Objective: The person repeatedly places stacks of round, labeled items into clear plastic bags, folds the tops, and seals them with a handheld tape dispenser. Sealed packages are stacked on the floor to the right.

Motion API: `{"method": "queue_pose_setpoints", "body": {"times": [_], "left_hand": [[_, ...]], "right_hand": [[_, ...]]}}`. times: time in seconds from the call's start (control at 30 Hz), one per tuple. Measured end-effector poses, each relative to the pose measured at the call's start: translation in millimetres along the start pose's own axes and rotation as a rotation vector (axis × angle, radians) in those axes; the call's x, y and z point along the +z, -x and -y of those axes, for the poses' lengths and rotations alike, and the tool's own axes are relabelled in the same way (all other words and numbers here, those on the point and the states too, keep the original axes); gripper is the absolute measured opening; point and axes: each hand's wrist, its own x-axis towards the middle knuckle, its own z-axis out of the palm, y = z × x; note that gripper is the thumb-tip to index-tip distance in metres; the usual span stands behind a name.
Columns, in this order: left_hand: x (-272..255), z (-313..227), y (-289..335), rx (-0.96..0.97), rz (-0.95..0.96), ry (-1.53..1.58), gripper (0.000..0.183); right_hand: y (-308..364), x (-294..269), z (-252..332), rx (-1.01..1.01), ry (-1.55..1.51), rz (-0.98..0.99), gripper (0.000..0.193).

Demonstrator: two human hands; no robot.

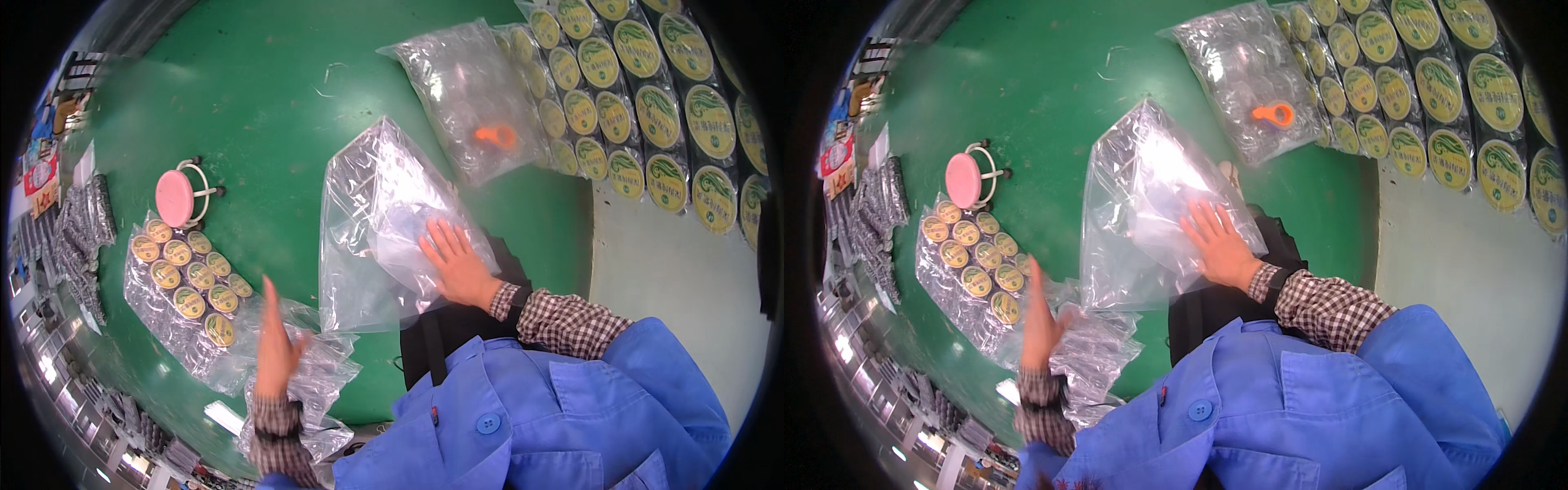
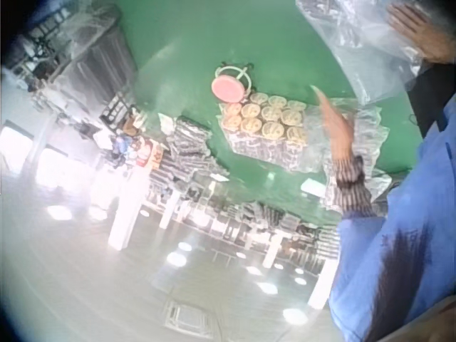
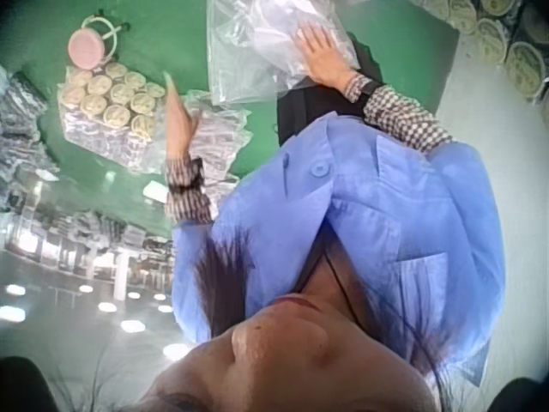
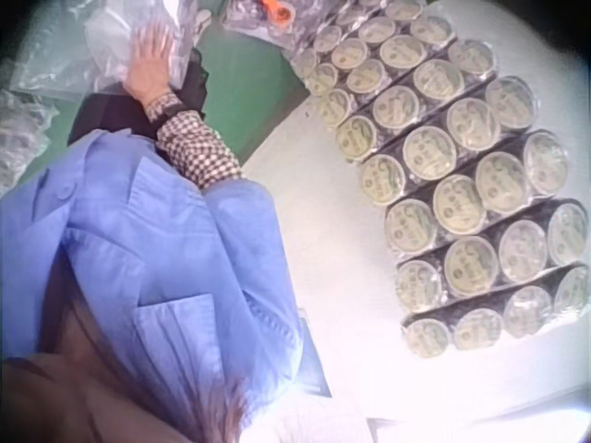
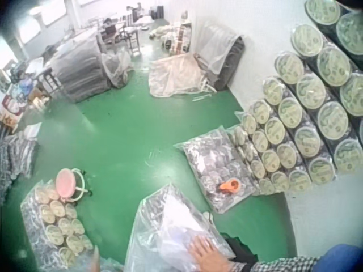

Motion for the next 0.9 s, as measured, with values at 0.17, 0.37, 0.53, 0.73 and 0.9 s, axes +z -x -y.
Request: {"method": "queue_pose_setpoints", "body": {"times": [0.17, 0.37, 0.53, 0.73, 0.9], "left_hand": [[70, 42, -135, 1.099, 0.178, -0.324, 0.062], [51, -28, -183, 1.274, 0.534, -0.182, 0.049], [79, -66, -228, 0.428, 1.448, -0.039, 0.042], [78, -107, -251, 0.382, 1.274, -0.374, 0.050], [29, -32, -239, 0.145, 0.164, -0.793, 0.029]], "right_hand": [[3, 20, 15, -0.150, 0.014, 0.061, 0.087], [4, 12, 7, -0.226, 0.014, 0.092, 0.072], [-23, -22, -64, 0.228, -1.405, 0.000, 0.037], [-87, -37, -96, 0.172, -0.983, 0.393, 0.026], [-84, 19, -103, 0.577, -1.607, 0.161, 0.026]]}}
